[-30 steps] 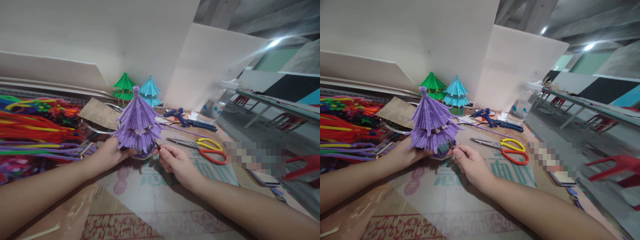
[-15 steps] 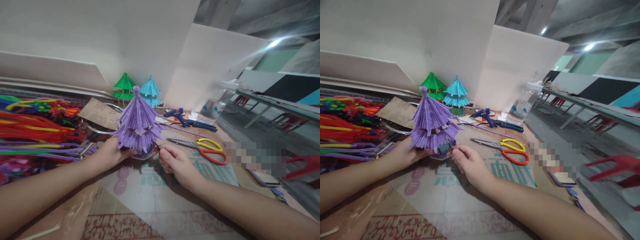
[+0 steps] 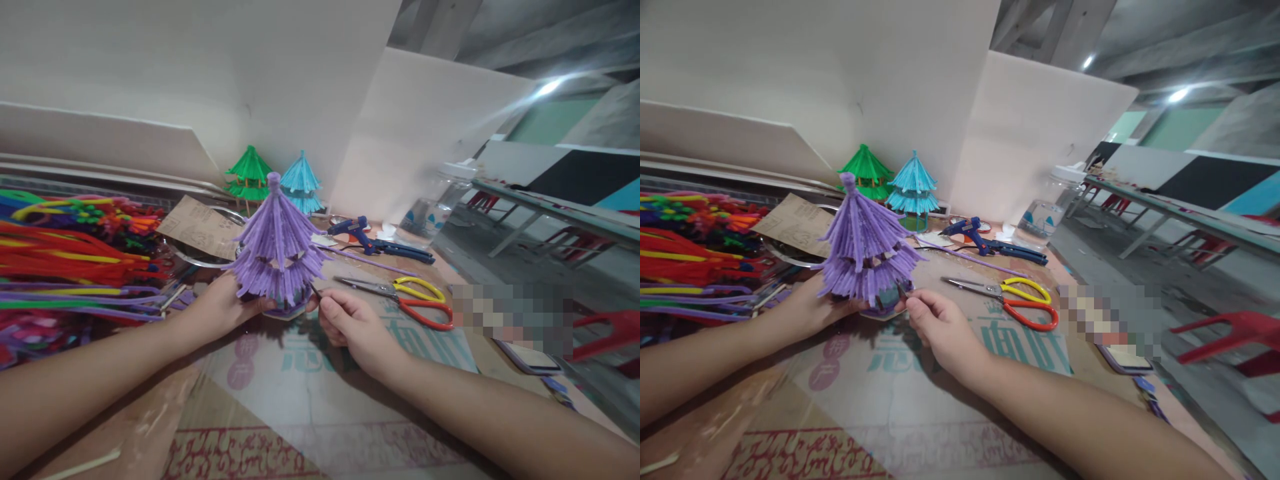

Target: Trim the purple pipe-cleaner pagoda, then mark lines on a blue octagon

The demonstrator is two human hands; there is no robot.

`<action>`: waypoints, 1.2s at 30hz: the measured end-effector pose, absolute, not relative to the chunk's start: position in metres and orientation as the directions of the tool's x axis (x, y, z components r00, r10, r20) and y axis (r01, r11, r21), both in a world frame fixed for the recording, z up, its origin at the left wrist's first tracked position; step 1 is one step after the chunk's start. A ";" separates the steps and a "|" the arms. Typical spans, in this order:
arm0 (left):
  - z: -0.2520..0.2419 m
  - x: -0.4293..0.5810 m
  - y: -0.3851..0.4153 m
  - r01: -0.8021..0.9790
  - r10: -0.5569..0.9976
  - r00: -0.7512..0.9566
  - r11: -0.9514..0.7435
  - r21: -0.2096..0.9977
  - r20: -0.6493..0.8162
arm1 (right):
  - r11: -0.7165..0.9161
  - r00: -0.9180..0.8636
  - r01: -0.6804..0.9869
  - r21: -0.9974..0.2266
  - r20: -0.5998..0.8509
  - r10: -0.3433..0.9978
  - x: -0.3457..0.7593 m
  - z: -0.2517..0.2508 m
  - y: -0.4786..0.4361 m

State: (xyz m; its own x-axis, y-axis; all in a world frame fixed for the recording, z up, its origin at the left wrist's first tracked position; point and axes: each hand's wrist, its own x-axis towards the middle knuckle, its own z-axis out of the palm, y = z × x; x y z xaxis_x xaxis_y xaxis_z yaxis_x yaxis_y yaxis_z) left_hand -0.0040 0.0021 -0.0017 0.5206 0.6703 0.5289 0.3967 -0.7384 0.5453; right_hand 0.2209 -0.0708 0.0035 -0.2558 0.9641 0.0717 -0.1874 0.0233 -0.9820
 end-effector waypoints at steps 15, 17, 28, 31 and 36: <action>-0.001 -0.003 0.001 0.415 0.688 0.507 -0.723 0.553 0.519 | -0.006 -0.279 -0.215 -0.977 0.055 0.959 0.221 0.004 -0.071; -0.001 -0.003 0.001 0.417 0.692 0.504 -0.719 0.556 0.516 | -0.003 -0.273 -0.221 -0.975 0.059 0.960 0.222 0.005 -0.071; 0.001 -0.001 0.000 0.439 0.694 0.487 -0.720 0.538 0.531 | -0.007 -0.262 -0.170 -0.985 0.038 0.964 0.220 0.002 -0.070; 0.001 -0.002 0.000 0.436 0.698 0.488 -0.715 0.546 0.525 | -0.008 -0.269 -0.168 -0.986 0.038 0.962 0.221 0.003 -0.070; -0.001 -0.003 0.001 0.419 0.695 0.498 -0.717 0.558 0.519 | -0.020 -0.295 -0.207 -0.978 0.043 0.955 0.221 0.003 -0.071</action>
